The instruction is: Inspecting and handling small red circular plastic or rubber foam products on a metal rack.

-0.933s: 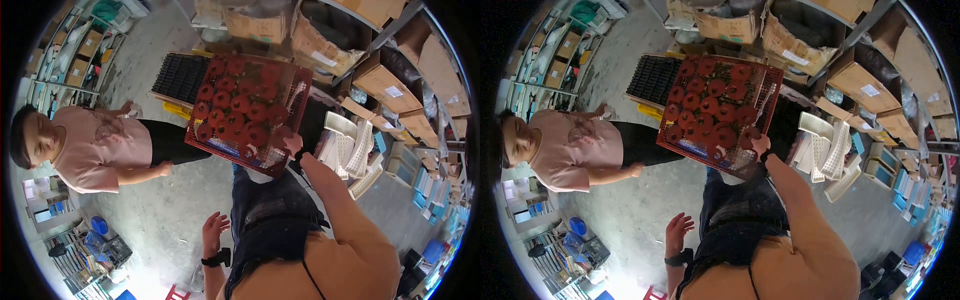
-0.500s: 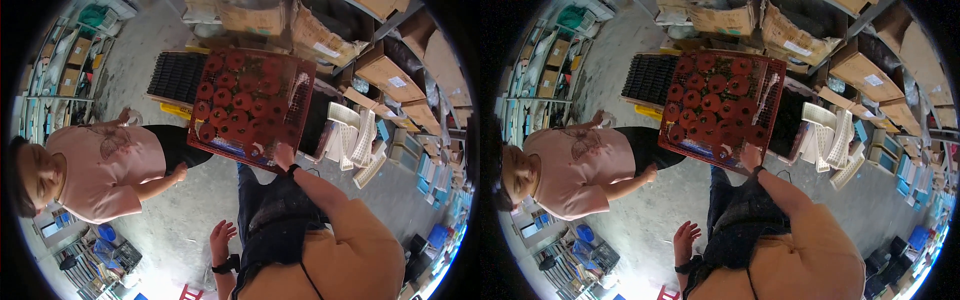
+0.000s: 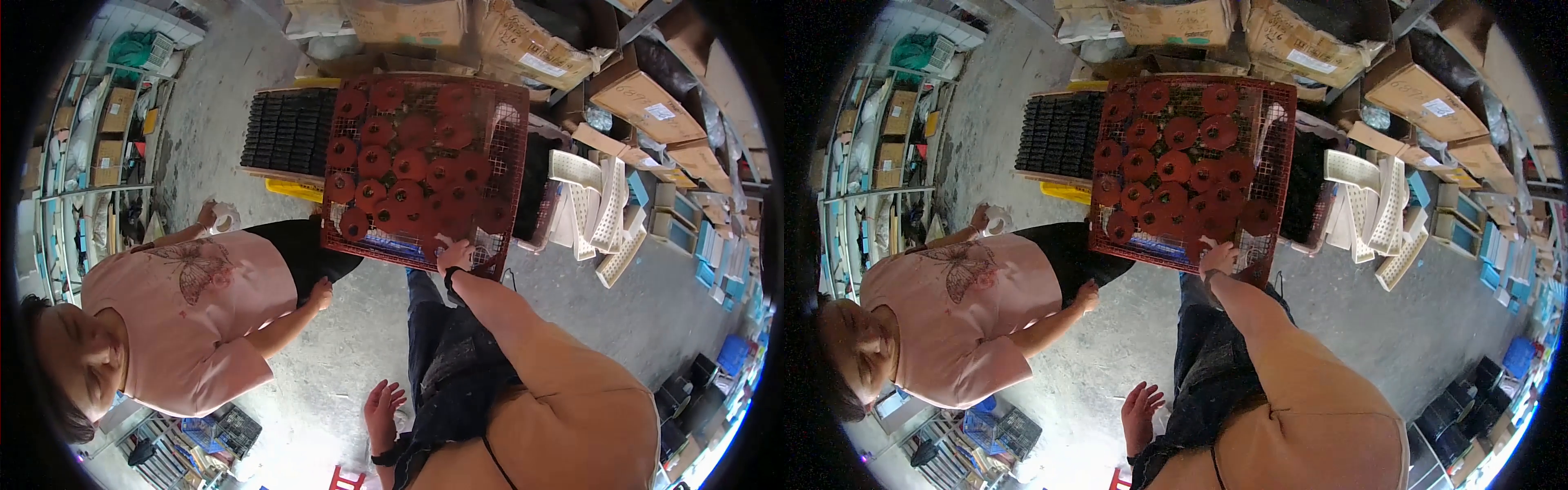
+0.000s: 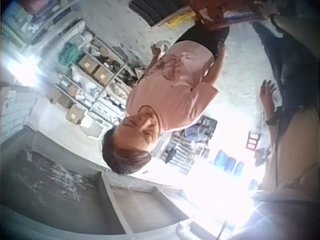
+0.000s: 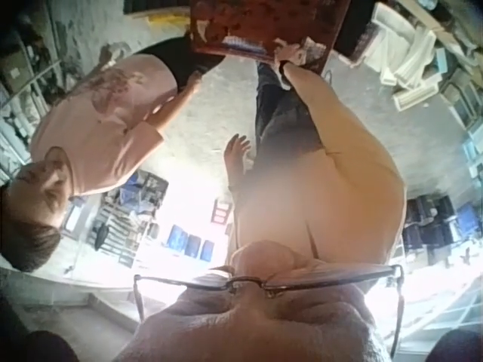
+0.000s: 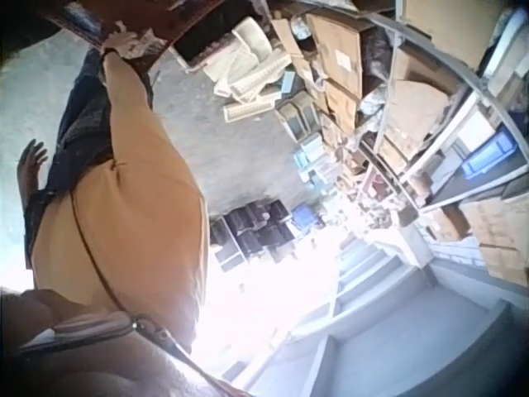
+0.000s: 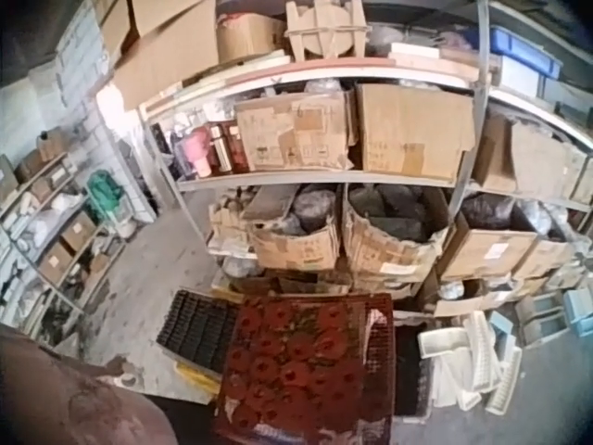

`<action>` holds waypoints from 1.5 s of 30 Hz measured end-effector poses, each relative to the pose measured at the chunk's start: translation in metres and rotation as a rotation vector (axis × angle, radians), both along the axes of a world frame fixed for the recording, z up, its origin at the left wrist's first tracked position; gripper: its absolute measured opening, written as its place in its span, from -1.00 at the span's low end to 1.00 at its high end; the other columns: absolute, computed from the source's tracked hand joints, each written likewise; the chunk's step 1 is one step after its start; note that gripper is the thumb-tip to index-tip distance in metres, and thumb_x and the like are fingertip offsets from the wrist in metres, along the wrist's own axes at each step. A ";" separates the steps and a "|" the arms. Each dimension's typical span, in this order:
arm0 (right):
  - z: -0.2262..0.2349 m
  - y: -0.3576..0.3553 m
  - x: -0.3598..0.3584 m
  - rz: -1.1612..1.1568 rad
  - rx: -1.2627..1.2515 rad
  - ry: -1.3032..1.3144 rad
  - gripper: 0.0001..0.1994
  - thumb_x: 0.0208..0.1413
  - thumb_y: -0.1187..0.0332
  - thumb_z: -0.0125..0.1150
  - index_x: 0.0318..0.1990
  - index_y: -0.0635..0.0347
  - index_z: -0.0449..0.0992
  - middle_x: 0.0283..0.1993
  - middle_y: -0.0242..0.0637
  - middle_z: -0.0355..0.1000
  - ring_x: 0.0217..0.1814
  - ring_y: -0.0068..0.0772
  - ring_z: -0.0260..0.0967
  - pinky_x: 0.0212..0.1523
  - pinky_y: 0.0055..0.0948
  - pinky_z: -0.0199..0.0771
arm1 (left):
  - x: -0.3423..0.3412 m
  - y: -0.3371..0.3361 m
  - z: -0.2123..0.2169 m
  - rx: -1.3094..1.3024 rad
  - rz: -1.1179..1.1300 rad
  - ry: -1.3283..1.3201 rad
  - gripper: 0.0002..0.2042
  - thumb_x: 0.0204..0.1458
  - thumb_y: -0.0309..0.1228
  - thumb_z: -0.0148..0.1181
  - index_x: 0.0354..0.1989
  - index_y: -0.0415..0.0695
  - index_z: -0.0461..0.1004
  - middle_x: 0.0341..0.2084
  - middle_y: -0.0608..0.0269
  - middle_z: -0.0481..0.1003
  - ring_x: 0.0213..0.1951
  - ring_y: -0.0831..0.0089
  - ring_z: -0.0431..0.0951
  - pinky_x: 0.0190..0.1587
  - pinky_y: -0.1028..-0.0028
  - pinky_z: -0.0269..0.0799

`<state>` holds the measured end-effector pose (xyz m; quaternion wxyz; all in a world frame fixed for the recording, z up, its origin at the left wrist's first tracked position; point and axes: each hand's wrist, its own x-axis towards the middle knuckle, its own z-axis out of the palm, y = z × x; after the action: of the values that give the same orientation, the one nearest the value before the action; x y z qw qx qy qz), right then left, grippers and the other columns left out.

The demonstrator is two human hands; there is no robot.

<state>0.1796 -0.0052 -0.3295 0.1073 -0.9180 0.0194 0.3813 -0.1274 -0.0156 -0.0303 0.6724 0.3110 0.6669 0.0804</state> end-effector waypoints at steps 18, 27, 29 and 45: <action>0.176 -0.071 0.022 0.338 0.889 0.609 -0.80 0.03 0.31 0.32 -0.31 0.25 0.51 -0.46 -0.34 0.45 -0.43 -0.47 0.43 -0.41 -0.43 0.40 | 0.065 0.019 -0.013 0.165 -0.198 -0.089 -0.59 0.21 -0.37 0.13 0.17 -0.32 0.32 -0.06 0.01 0.52 -0.12 0.32 0.58 -0.10 0.40 0.53; 0.320 -0.056 0.010 0.641 1.170 0.690 -0.79 0.10 0.43 0.34 -0.18 0.28 0.46 -0.34 -0.44 0.43 -0.34 -0.67 0.38 -0.32 -0.59 0.41 | 0.110 -0.013 0.044 0.457 -0.048 -0.545 -0.68 0.25 -0.46 0.00 0.15 -0.24 0.32 -0.11 0.17 0.52 -0.11 0.34 0.59 -0.15 0.45 0.49; 0.342 -0.053 0.009 0.774 1.220 0.632 -0.78 0.13 0.44 0.30 -0.12 0.30 0.44 -0.31 -0.42 0.43 -0.30 -0.66 0.39 -0.28 -0.59 0.43 | 0.106 -0.020 0.052 0.533 0.003 -0.599 -0.70 0.27 -0.42 -0.02 0.13 -0.23 0.34 -0.14 0.20 0.51 -0.12 0.34 0.60 -0.18 0.46 0.47; 0.398 -0.058 -0.040 0.837 1.394 0.399 -0.79 0.11 0.45 0.28 -0.19 0.34 0.38 -0.31 -0.15 0.43 -0.32 -0.51 0.47 -0.29 -0.46 0.48 | 0.105 -0.032 0.056 0.512 0.459 -1.079 -0.86 0.31 -0.42 -0.08 -0.20 -0.16 0.42 -0.42 0.33 0.41 -0.19 0.45 0.42 0.03 0.37 0.31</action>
<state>0.1394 -0.0629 0.0687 0.4947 -0.4880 -0.5446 0.4696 -0.0226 -0.0473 0.0253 0.7838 0.2269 0.2439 0.5242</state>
